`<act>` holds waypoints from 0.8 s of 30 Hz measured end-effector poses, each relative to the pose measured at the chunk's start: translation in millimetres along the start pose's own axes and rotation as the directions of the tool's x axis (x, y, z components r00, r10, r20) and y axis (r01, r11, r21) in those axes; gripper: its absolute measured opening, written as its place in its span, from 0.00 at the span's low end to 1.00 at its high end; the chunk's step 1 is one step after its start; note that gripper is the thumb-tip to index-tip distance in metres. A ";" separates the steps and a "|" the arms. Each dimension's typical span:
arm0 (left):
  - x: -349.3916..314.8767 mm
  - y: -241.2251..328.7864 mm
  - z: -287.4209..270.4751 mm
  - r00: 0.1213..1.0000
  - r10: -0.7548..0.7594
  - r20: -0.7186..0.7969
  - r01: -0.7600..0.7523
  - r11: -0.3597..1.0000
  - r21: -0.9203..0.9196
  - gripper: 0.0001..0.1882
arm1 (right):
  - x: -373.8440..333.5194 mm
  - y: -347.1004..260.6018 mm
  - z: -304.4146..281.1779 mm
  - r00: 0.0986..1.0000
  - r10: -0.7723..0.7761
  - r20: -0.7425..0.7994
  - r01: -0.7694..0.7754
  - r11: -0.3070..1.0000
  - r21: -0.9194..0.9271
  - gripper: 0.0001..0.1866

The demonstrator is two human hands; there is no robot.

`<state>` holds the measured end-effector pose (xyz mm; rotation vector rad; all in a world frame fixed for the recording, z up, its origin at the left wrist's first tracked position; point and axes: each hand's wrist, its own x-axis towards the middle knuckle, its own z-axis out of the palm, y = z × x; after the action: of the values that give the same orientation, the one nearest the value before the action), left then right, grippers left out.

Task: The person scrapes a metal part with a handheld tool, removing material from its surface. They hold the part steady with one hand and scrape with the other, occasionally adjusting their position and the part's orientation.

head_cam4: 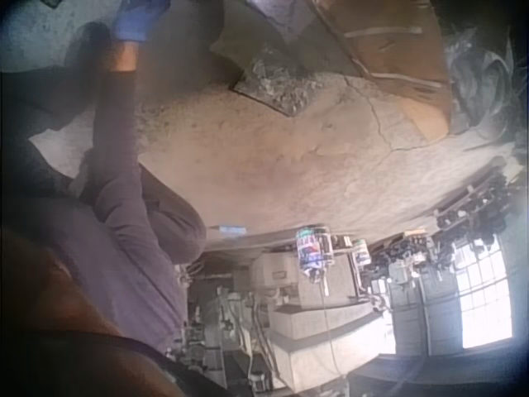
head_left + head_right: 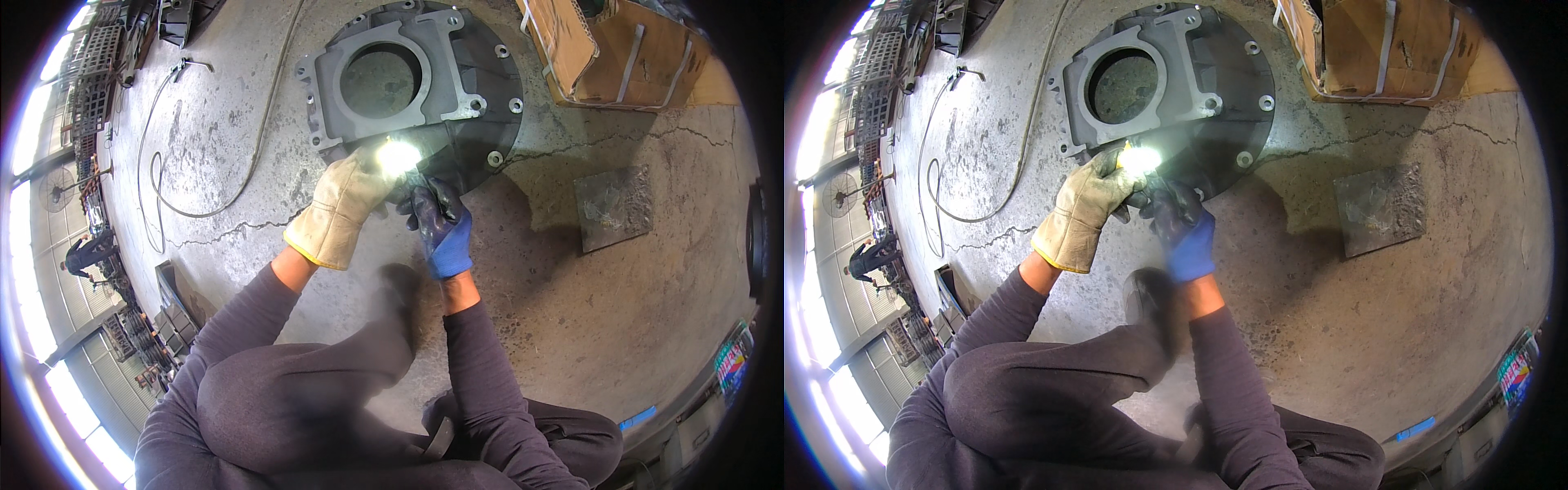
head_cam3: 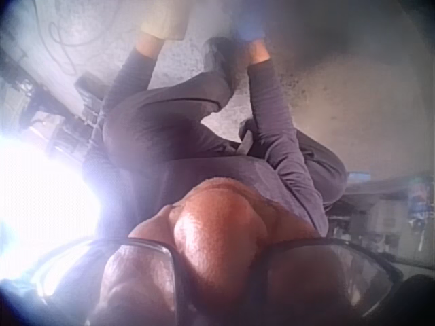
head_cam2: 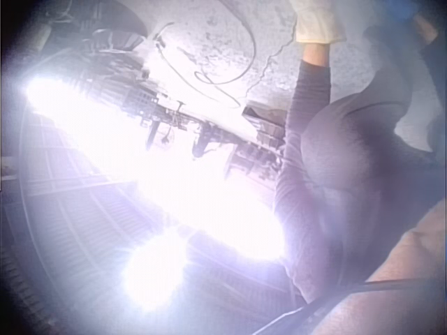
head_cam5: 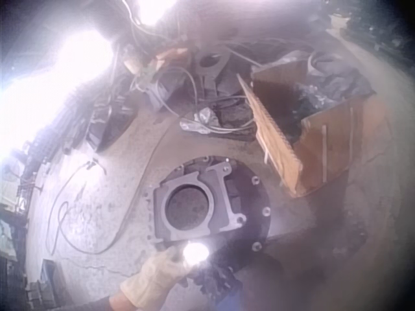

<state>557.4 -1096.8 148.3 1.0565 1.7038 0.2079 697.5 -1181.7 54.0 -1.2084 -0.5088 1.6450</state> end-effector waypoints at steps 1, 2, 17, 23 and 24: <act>-1.1 1.3 -0.3 1.000 -0.001 0.002 0.001 1.000 -0.003 0.20 | 0.4 -1.0 -0.3 1.000 0.002 -0.003 -0.002 1.000 -0.024 0.15; -1.8 2.3 -0.4 1.000 -0.001 0.004 0.001 1.000 -0.007 0.20 | 0.8 -1.9 -0.9 1.000 0.014 -0.010 -0.015 0.998 -0.054 0.15; -1.4 0.5 0.3 1.000 0.011 0.000 -0.011 0.999 -0.051 0.20 | -2.4 -11.4 -16.1 0.999 0.033 0.030 -0.031 0.998 -0.049 0.15; -7.6 7.0 0.8 0.999 0.036 0.003 -0.035 0.993 -0.108 0.20 | -1.9 -10.9 -23.6 0.998 0.057 0.035 -0.062 0.983 0.171 0.15; -8.2 7.5 0.8 0.999 0.035 0.002 -0.035 0.993 -0.110 0.20 | -1.6 -11.1 -23.9 0.998 0.049 0.038 -0.054 0.987 0.151 0.15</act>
<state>562.3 -1098.6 158.1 1.0049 1.6520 0.3188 723.8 -1183.5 53.5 -1.0906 -0.3678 1.7186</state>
